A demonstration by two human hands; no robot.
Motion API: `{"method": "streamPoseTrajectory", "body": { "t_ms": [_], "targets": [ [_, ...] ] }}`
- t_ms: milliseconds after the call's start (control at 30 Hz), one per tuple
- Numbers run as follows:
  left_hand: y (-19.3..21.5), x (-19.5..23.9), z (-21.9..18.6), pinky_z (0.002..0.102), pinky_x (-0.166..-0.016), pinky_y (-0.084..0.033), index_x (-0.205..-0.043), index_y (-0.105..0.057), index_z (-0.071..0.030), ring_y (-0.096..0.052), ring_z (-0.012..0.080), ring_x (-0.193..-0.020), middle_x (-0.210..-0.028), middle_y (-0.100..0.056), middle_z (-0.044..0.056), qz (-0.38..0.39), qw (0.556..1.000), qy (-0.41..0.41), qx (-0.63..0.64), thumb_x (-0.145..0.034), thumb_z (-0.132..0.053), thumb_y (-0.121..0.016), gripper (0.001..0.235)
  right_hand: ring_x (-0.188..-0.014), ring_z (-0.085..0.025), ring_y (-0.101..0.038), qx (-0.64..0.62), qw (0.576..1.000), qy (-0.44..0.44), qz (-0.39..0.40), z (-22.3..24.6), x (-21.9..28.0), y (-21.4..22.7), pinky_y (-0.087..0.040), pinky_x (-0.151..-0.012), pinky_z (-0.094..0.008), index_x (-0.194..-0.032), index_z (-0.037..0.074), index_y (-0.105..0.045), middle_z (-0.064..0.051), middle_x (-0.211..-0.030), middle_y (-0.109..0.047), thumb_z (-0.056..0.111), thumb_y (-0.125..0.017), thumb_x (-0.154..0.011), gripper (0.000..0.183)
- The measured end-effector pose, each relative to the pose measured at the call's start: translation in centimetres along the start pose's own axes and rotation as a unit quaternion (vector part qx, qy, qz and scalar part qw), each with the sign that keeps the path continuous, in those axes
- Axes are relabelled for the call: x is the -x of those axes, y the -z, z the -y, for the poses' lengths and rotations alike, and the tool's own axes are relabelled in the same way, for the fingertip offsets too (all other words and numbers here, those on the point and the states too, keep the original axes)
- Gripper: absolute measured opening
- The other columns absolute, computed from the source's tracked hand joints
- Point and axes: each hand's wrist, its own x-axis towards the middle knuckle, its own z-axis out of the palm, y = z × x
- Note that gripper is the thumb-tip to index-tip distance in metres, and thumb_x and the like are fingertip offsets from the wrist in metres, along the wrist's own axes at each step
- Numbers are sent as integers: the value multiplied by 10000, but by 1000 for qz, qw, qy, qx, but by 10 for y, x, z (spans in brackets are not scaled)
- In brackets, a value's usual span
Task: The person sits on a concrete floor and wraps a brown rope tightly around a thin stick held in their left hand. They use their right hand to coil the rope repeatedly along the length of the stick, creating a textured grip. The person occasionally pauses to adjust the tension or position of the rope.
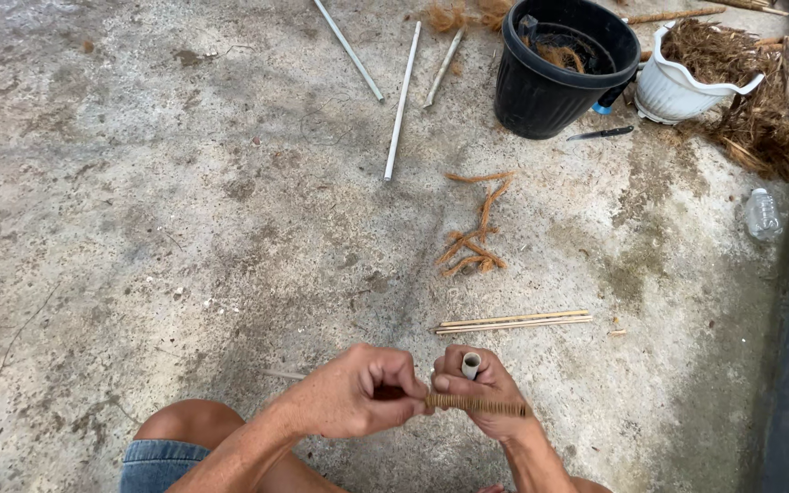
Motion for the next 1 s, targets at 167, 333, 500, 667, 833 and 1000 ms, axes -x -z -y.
{"method": "streamPoseTrajectory", "body": {
  "t_ms": [167,333,500,667,833,1000],
  "targets": [
    [-2,-12,20,209,-420,-384,-913,-687,2,-498,27,-499,-678,-673,62,-139,988,-27,66,-904,13,-698,18,-517,-110,-370,-127,990,29,-49,-8,-5,-25,-339,-522,-317,-783,100,-518,43,-582,-399,167,-640,-990,250],
    [-9,-32,26,214,-470,-463,-939,-687,-23,-624,45,-557,-787,-802,86,-262,961,34,80,-903,-22,-672,39,-535,-105,-349,-103,986,79,-104,-16,-11,-37,-323,-537,-317,-815,150,-479,25,-595,-391,159,-649,-1018,265],
    [-40,-45,21,276,-549,-558,-1008,-636,-13,-728,121,-664,-801,-802,109,-373,926,-14,-54,-909,-51,-699,123,-488,-75,-296,-140,964,99,-205,-13,-15,-46,-269,-462,-289,-860,116,-513,55,-572,-337,195,-626,-1002,198],
    [-66,-64,20,339,-612,-616,-1093,-596,-35,-813,195,-734,-875,-815,118,-423,904,-50,-44,-902,-75,-697,220,-466,-37,-287,-199,929,105,-295,5,-18,-49,-240,-424,-239,-1123,139,-607,90,-559,-337,205,-632,-981,159],
    [-84,-87,40,354,-666,-641,-1120,-591,-37,-826,252,-873,-942,-815,145,-457,878,-118,-78,-893,-71,-701,255,-626,-79,-565,-171,904,79,-385,20,-22,-48,-438,-550,-248,-1206,12,-642,12,-746,-652,135,-644,-914,317],
    [-84,-118,90,363,-753,-629,-1145,-598,-43,-806,243,-909,-991,-818,148,-457,885,-84,-42,-833,-89,-736,345,-569,-120,-601,-101,913,99,-384,20,-22,-23,-446,-506,-272,-1043,-52,-730,-57,-720,-707,129,-738,-864,254]
  ]
}}
